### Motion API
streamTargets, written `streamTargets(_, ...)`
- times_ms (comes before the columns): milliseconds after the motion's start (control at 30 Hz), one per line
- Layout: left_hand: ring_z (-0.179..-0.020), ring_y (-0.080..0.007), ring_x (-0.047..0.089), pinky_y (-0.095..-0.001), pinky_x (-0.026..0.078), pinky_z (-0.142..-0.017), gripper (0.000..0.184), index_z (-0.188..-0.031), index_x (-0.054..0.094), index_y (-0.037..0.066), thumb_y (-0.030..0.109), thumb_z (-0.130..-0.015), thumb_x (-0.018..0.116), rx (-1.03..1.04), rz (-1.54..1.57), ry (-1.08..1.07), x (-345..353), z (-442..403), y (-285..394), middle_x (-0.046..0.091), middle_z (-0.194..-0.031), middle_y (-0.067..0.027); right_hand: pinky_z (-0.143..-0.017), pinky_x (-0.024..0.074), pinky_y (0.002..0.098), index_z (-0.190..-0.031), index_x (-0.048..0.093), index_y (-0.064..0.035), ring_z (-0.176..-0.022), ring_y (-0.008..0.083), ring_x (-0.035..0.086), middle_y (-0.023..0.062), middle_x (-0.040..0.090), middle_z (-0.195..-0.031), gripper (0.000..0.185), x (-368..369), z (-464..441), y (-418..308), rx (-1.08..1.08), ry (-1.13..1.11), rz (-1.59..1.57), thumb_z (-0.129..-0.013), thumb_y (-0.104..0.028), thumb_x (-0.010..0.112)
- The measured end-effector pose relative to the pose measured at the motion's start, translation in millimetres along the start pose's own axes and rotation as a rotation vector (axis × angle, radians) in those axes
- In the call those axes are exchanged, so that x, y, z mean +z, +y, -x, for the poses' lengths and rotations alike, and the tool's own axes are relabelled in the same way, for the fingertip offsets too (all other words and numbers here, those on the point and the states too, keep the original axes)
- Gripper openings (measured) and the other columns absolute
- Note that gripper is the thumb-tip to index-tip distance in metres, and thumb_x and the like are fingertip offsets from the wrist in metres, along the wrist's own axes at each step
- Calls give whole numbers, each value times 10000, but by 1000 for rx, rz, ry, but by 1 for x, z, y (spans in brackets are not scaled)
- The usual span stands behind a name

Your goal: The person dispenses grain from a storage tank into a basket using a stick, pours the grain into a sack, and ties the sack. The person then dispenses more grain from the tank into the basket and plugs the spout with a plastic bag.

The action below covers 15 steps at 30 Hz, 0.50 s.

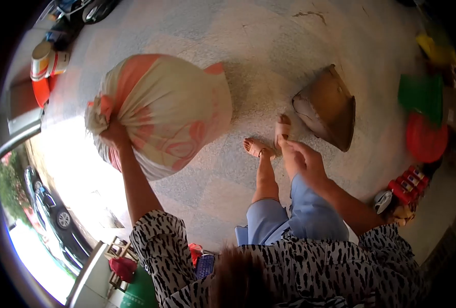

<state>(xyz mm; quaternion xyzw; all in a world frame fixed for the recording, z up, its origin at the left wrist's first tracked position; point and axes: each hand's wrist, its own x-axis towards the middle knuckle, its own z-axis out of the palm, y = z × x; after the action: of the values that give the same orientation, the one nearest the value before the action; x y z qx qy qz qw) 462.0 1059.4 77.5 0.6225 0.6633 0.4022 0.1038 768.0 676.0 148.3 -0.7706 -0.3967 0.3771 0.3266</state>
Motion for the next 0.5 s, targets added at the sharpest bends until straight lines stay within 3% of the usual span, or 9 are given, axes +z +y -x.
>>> streamTargets(67,-817,-225,593,-331,452,-737,345,-976,595,17,168,-676,676,117,31,2,0,-4,-8,618,-940,-112,-791,447,303,-1126,483,2,-953,242,576,175,578,-1016,314,-1,15,31,-1,43,5,-815,-15,455)
streamTargets(133,-868,-217,578,-320,444,-785,362,-1025,567,6,68,-681,663,303,77,32,-27,-14,-28,596,-1003,-116,-771,455,289,-1128,481,3,-943,222,583,164,594,-989,312,13,35,30,131,22,36,-817,-6,458)
streamTargets(200,-895,-226,566,-314,432,-826,396,-1060,540,-7,-10,-679,647,322,27,9,-38,-11,-23,577,-1044,-113,-749,459,290,-1111,479,20,-853,206,606,140,619,-897,300,16,47,63,350,109,-119,-822,-65,492)
streamTargets(267,-865,-203,542,-299,445,-770,313,-1038,525,-27,37,-739,594,230,27,-44,-48,-4,-1,561,-1006,-108,-707,462,276,-1099,483,16,-785,182,601,126,620,-867,326,7,55,112,516,112,-78,-805,-116,527)
streamTargets(367,-852,-205,541,-306,444,-760,283,-1002,547,-31,60,-743,616,138,106,-59,-60,-15,-69,578,-966,-105,-569,452,242,-1059,511,-28,-669,135,568,49,588,-754,351,15,99,274,678,327,-125,-732,-143,568)
streamTargets(400,-850,-209,540,-316,442,-762,286,-991,552,-33,71,-736,632,166,70,-54,-69,-27,-87,582,-957,-104,-512,428,228,-1010,532,-73,-637,130,560,32,562,-732,292,0,86,272,820,402,-245,-739,-180,547)
streamTargets(433,-853,-212,539,-327,438,-769,299,-991,550,-36,77,-730,642,76,-74,10,-76,-19,-42,581,-960,-109,-529,426,247,-1010,524,-109,-659,137,567,33,559,-778,271,-21,76,270,1049,232,-335,-771,-237,526)
streamTargets(467,-855,-216,539,-337,434,-777,312,-992,549,-39,84,-723,652,-20,-209,77,-71,-7,4,580,-963,-113,-587,438,293,-1054,499,-127,-723,148,573,40,551,-854,312,-24,76,286,1154,250,-461,-796,-300,523)
streamTargets(500,-857,-220,540,-342,429,-787,315,-992,550,-35,88,-721,652,79,-167,99,-74,-19,-13,580,-965,-112,-650,443,352,-1114,456,-127,-795,195,573,71,541,-942,395,-27,74,296,1228,254,-584,-804,-362,528)
